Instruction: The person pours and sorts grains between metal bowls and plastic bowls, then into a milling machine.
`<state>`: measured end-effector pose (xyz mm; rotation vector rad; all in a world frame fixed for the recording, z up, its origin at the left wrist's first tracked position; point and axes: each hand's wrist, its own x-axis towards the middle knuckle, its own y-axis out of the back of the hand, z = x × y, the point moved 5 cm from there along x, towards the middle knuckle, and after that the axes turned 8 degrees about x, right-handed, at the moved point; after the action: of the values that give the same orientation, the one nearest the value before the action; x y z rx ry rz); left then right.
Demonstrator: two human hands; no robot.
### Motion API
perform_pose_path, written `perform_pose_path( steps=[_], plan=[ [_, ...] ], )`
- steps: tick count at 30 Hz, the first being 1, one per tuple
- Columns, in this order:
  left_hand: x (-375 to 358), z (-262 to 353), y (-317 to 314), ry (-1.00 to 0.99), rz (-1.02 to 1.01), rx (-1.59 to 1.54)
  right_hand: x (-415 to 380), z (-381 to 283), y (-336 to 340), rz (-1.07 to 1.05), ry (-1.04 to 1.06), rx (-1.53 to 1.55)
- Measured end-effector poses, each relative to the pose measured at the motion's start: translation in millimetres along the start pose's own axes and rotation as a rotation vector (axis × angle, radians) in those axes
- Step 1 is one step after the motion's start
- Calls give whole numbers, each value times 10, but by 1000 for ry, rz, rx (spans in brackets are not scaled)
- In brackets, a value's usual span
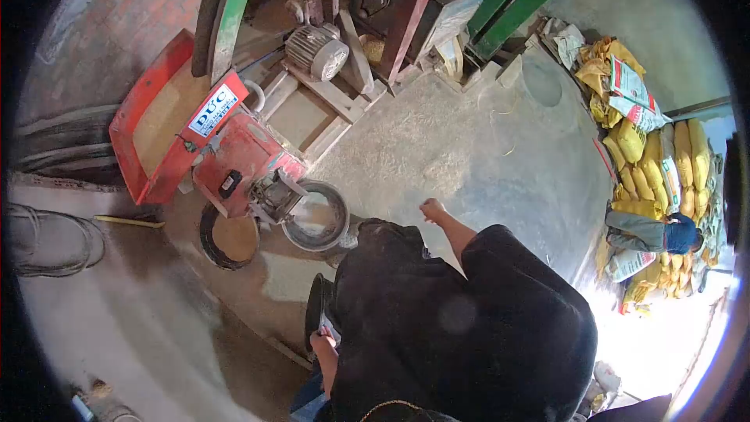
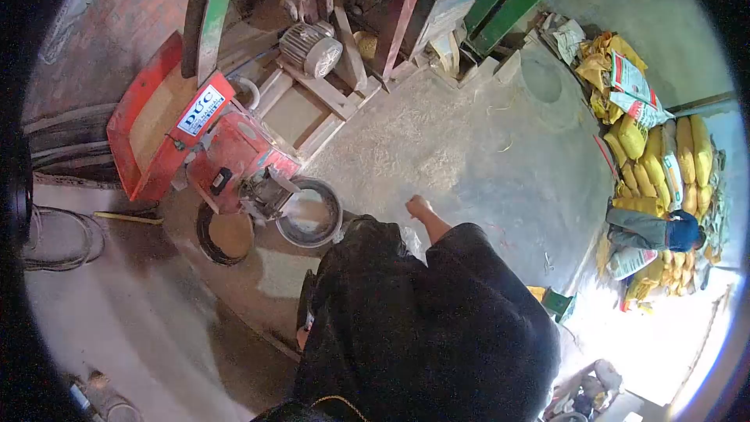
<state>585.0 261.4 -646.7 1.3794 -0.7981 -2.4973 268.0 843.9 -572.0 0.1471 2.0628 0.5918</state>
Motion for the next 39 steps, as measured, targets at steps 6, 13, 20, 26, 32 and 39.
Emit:
perform_pose_path(
  steps=[6,13,20,26,32,39],
  plan=[
    [11,-225,-206,604,-69,-1118,-579,506,224,23,-140,111],
    [69,292,-339,402,3,-1237,-674,481,224,3,212,-81],
    [-179,900,-132,533,130,-1194,-688,174,393,-75,198,14],
    [-100,727,-305,248,72,-826,-334,98,466,-95,145,91],
    [2,1374,-401,-820,469,800,106,147,798,-99,232,177],
    [-113,2595,-573,-698,287,1140,382,539,1724,152,56,300]
  ],
)
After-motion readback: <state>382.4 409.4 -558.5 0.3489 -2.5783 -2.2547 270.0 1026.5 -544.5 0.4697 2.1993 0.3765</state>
